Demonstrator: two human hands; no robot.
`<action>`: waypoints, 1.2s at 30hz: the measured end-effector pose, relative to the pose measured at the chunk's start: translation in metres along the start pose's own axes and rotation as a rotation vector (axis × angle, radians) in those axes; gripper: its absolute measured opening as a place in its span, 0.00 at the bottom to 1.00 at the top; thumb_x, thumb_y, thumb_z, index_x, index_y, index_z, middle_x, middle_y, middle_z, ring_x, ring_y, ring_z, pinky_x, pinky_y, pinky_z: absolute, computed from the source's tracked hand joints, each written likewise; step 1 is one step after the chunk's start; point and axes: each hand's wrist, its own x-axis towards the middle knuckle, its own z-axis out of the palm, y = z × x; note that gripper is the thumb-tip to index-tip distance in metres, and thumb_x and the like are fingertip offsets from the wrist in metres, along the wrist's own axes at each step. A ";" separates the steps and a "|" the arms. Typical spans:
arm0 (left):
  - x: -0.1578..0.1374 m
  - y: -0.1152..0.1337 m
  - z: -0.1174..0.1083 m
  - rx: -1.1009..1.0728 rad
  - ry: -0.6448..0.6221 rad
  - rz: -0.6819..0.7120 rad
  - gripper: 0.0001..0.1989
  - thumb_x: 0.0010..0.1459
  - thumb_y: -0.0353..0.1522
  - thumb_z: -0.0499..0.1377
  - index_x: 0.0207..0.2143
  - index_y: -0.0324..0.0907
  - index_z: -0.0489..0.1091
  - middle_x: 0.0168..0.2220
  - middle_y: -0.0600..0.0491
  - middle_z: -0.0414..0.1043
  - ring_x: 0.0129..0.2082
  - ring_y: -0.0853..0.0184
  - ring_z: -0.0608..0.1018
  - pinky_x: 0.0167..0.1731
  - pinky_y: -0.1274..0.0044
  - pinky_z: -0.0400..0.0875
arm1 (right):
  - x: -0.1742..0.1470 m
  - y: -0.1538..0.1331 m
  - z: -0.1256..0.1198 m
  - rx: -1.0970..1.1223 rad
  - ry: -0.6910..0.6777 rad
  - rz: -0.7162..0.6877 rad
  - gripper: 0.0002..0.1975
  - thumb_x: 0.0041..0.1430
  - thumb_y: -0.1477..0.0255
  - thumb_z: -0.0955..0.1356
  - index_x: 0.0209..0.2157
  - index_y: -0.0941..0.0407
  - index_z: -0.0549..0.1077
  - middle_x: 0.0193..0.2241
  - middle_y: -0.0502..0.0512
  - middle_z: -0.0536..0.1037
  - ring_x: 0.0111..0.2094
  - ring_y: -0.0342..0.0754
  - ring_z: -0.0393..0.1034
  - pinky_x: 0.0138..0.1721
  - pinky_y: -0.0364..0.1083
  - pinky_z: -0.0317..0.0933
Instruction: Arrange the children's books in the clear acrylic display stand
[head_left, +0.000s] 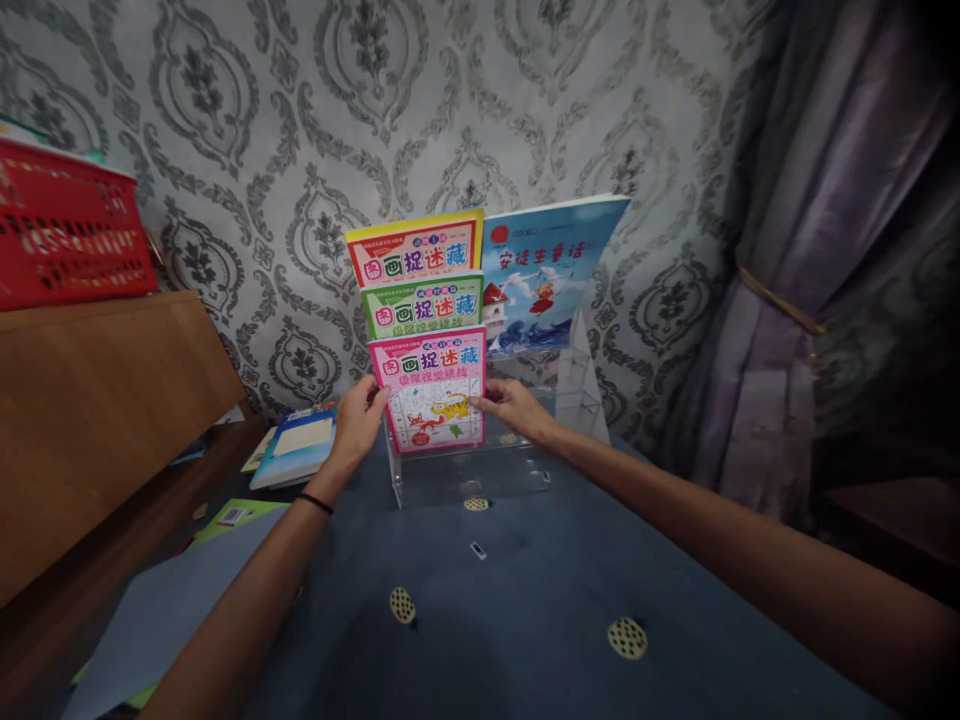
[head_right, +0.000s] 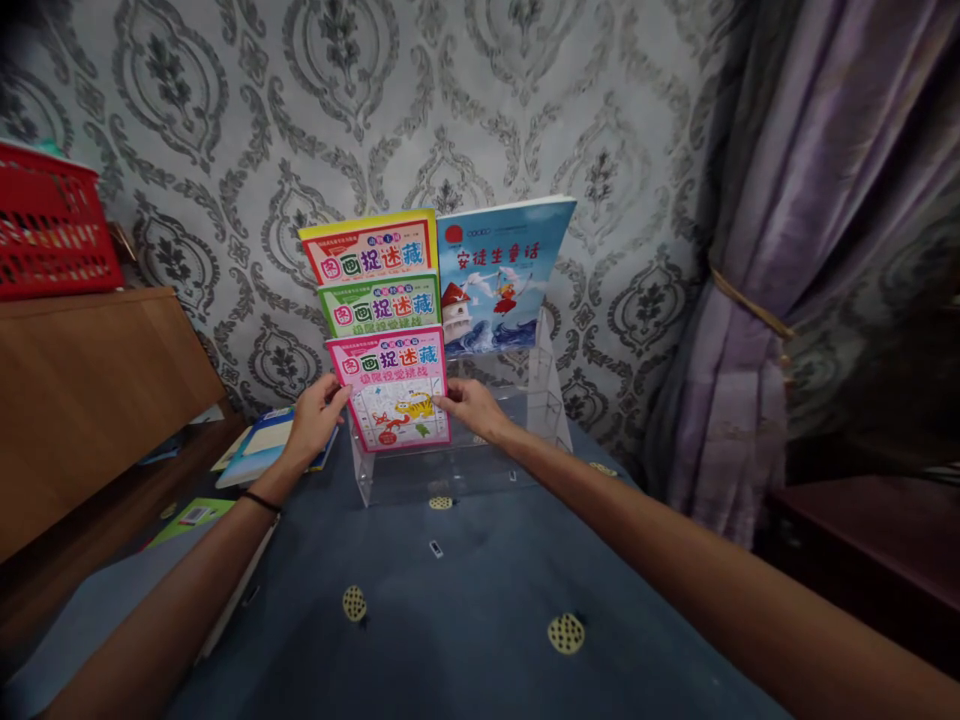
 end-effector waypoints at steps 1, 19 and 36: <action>0.000 0.001 0.001 -0.038 -0.013 -0.007 0.10 0.59 0.39 0.54 0.29 0.43 0.62 0.29 0.53 0.70 0.30 0.66 0.73 0.22 0.79 0.67 | 0.000 0.000 -0.001 0.026 -0.012 0.004 0.11 0.55 0.67 0.71 0.39 0.56 0.81 0.37 0.56 0.84 0.41 0.55 0.79 0.48 0.56 0.72; 0.012 -0.002 -0.001 0.195 -0.033 0.016 0.11 0.60 0.35 0.54 0.25 0.45 0.59 0.22 0.56 0.63 0.24 0.67 0.68 0.25 0.76 0.60 | 0.005 -0.002 -0.005 -0.199 -0.025 0.024 0.09 0.56 0.69 0.72 0.39 0.55 0.82 0.32 0.55 0.84 0.40 0.57 0.78 0.42 0.53 0.73; 0.014 -0.006 0.009 0.368 0.050 -0.033 0.12 0.64 0.34 0.51 0.26 0.45 0.60 0.25 0.52 0.68 0.30 0.61 0.72 0.32 0.74 0.61 | 0.000 0.000 0.002 -0.501 -0.026 0.028 0.12 0.65 0.69 0.64 0.41 0.56 0.79 0.39 0.55 0.84 0.40 0.53 0.76 0.38 0.46 0.67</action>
